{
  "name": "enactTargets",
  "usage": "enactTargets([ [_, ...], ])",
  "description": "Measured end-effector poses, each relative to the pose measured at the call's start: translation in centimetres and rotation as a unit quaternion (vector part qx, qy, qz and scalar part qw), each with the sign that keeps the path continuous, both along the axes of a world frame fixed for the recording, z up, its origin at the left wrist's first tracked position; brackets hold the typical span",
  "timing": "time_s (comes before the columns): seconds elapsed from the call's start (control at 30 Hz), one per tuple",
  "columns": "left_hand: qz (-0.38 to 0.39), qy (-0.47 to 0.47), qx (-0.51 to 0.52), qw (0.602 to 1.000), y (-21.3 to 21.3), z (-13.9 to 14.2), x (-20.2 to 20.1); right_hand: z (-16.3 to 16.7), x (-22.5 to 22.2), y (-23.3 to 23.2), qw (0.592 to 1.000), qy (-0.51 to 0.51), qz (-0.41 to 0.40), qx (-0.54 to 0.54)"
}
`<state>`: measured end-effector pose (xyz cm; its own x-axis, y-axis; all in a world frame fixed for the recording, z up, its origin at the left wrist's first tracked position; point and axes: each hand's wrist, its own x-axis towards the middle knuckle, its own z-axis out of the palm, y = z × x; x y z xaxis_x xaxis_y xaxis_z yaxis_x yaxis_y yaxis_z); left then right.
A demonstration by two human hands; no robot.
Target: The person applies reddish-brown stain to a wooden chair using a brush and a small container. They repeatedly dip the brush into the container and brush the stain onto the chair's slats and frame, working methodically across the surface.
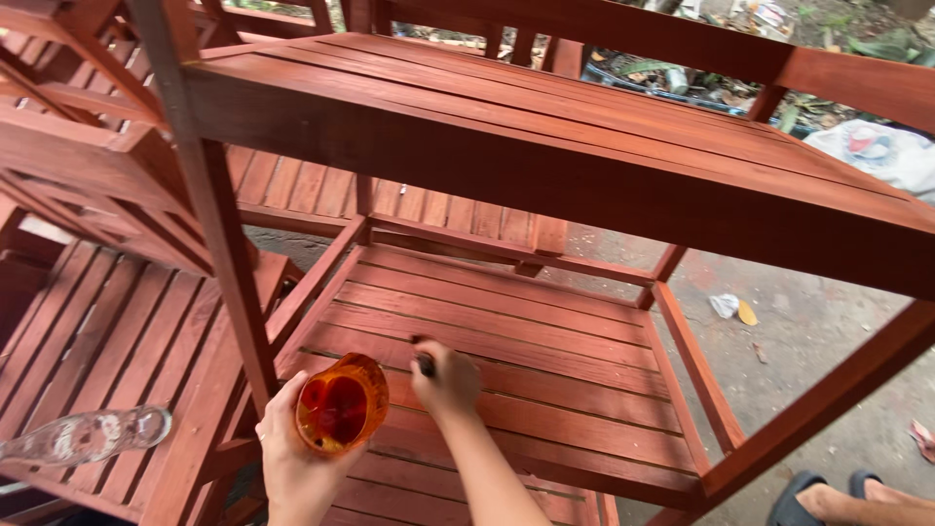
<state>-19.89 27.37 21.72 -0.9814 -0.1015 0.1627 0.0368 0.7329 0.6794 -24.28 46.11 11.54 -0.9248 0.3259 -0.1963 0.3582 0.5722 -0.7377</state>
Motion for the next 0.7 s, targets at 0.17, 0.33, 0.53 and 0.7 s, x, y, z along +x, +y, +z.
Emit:
enactTargets([
  [0.17,0.008,0.021,0.043,0.999,-2.6,0.3,0.3,-1.1,-5.3,-4.9,0.911,-0.073,-0.151,-0.377],
  [0.33,0.017,0.032,-0.007,0.999,-3.0,0.0,0.3,-3.7,-2.4,3.1,0.941,-0.091,-0.139,-0.296],
  [0.53,-0.001,0.022,0.023,0.999,-2.3,-0.6,-0.5,-3.0,5.7,20.7,0.961,-0.165,-0.193,-0.108],
  [0.7,-0.009,0.029,0.023,0.999,-2.6,-0.9,-0.6,-3.9,5.7,17.6,0.956,-0.126,-0.208,-0.164],
])
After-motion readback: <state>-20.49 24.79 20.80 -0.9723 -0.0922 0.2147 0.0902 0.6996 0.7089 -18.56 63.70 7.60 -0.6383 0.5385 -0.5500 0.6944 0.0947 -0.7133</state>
